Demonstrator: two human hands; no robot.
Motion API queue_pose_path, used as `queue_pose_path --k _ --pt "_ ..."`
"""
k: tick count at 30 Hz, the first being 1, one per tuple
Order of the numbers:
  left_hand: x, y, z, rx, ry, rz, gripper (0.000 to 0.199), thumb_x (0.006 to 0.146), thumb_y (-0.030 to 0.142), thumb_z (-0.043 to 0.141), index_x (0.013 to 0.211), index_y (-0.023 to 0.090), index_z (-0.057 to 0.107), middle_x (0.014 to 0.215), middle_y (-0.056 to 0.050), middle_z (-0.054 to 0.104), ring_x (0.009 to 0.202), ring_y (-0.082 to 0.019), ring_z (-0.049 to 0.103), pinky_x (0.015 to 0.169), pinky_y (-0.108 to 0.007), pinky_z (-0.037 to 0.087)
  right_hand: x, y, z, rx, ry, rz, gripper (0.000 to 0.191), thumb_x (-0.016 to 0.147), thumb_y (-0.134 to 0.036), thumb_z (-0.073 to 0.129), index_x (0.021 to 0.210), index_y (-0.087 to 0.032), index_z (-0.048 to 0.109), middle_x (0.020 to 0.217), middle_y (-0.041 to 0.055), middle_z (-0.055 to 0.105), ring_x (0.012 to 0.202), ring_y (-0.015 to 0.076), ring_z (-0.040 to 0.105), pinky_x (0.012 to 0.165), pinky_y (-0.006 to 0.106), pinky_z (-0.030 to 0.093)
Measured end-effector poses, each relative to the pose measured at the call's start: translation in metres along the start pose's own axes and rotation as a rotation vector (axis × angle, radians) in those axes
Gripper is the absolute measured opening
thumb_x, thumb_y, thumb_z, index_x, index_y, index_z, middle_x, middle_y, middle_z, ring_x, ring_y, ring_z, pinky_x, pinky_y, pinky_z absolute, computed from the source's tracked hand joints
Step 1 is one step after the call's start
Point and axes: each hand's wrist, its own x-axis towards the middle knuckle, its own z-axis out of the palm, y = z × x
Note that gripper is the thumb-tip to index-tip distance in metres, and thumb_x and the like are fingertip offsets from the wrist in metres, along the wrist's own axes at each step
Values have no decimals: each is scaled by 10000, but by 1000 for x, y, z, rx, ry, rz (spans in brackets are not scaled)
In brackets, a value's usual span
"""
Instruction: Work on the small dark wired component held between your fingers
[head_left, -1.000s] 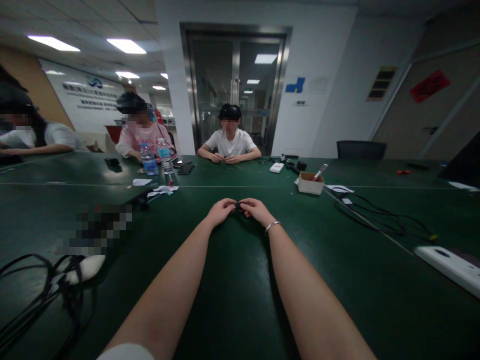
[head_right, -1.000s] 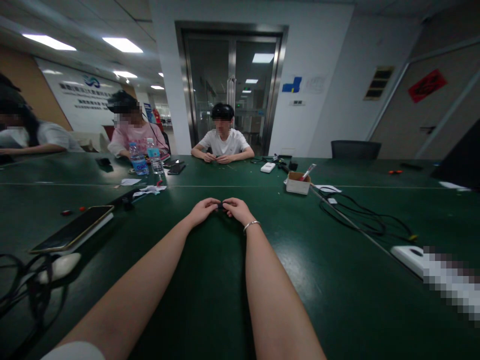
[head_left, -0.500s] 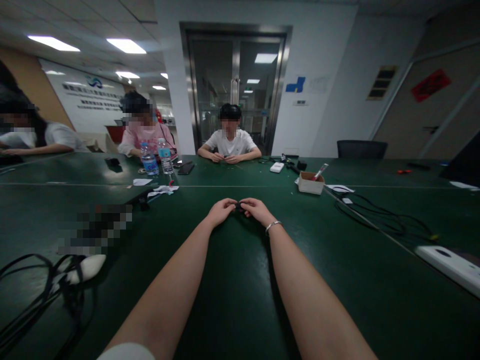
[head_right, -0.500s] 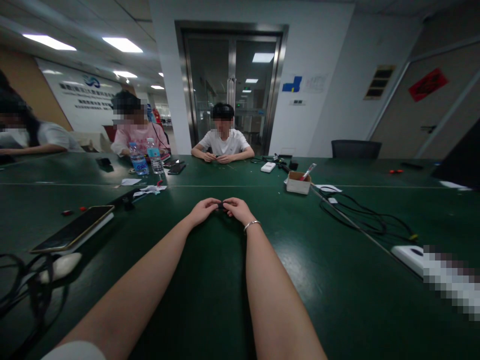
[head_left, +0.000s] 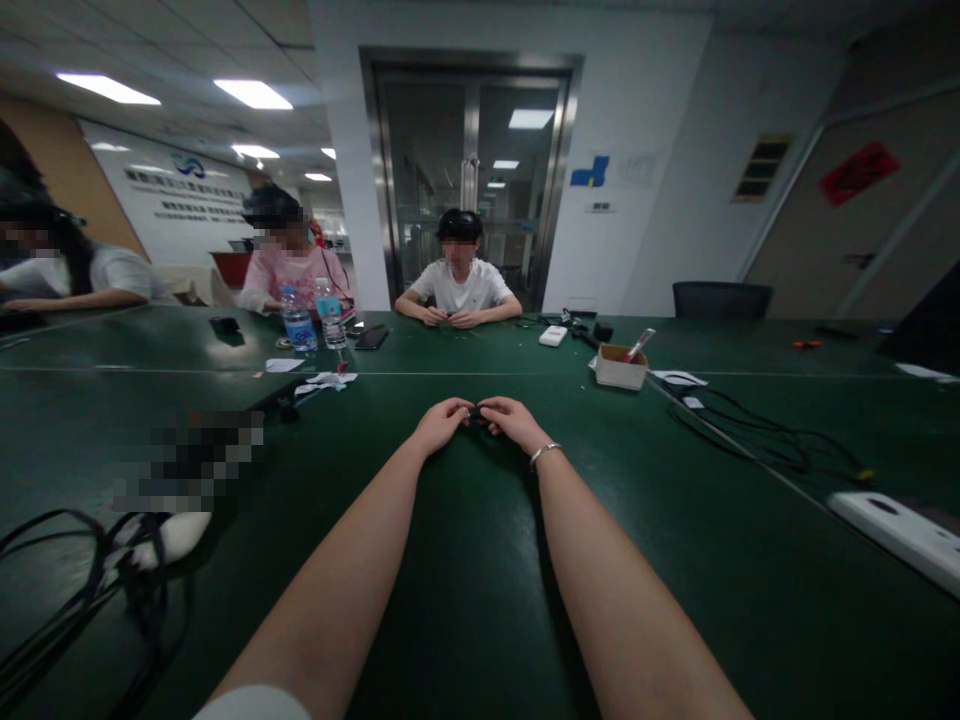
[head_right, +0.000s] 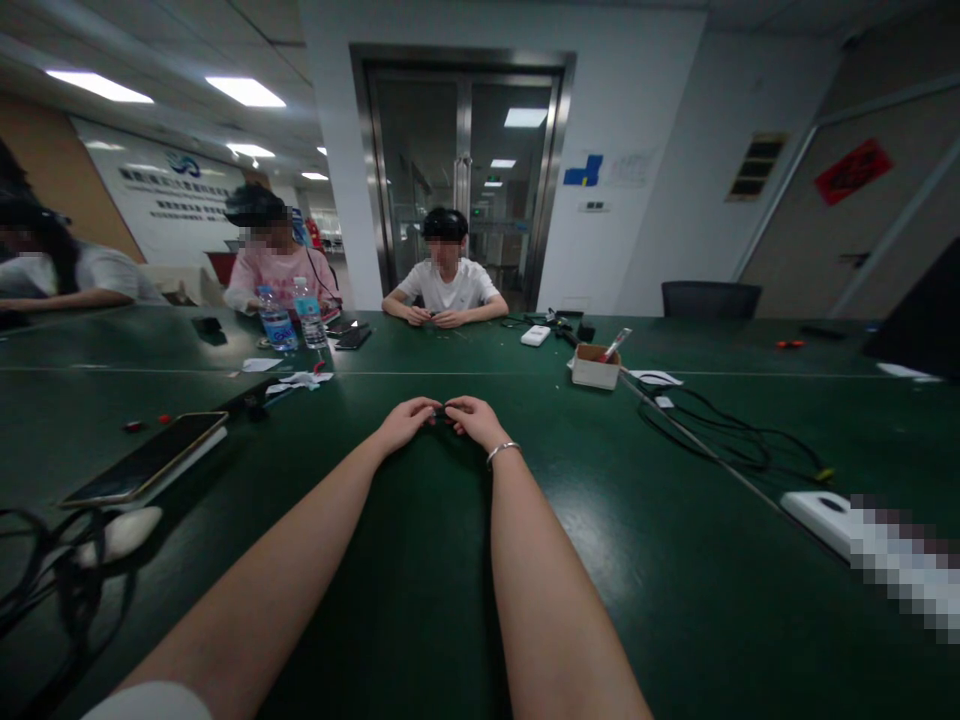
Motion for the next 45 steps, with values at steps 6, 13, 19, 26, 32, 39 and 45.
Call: queue_pose_path --k 6,13,19,26,32,39,45 --pt "2 -6 1 -35 -7 -5 330 831 354 526 1073 160 639 917 -69 685 828 -163 620 795 -303 471 0 0 0 -5 -3 -2 149 821 -109 630 968 -114 656 669 17 671 460 41 524 450 137 450" --pt "1 -2 -2 11 -7 -18 371 871 409 446 1063 166 650 865 -57 678 777 -159 612 736 -292 470 -1 -2 1 -6 -3 7 140 840 -98 602 971 -104 647 670 19 667 456 39 520 447 136 445" --pt "3 -7 0 -19 4 -20 335 829 374 533 1070 171 645 948 -72 685 850 -172 624 790 -307 475 0 -1 0 -1 -8 4 144 832 -99 611 971 -109 649 665 15 664 458 41 524 451 138 452" --pt "3 -8 0 -27 10 13 317 789 300 587 1074 173 641 914 -66 677 842 -167 618 832 -327 473 0 0 0 10 -10 9 139 832 -92 603 959 -114 656 645 11 662 455 42 525 450 135 450" --pt "-1 -2 -1 -8 44 41 352 727 246 640 1070 166 643 926 -70 653 808 -154 593 793 -317 482 0 0 -1 7 -8 1 153 834 -93 599 974 -111 657 658 16 667 458 43 529 451 134 456" --pt "-5 6 -4 18 56 58 381 686 232 664 1063 182 653 934 -54 651 747 -135 569 766 -313 482 2 1 -1 0 -7 14 135 846 -118 596 969 -105 650 624 12 652 459 42 530 446 125 457" --pt "-4 6 -4 4 58 36 380 687 248 672 1060 175 655 932 -62 659 761 -143 570 756 -312 481 0 3 -3 -13 -27 -43 229 791 -84 626 1008 -154 643 778 14 659 468 30 537 450 133 472"
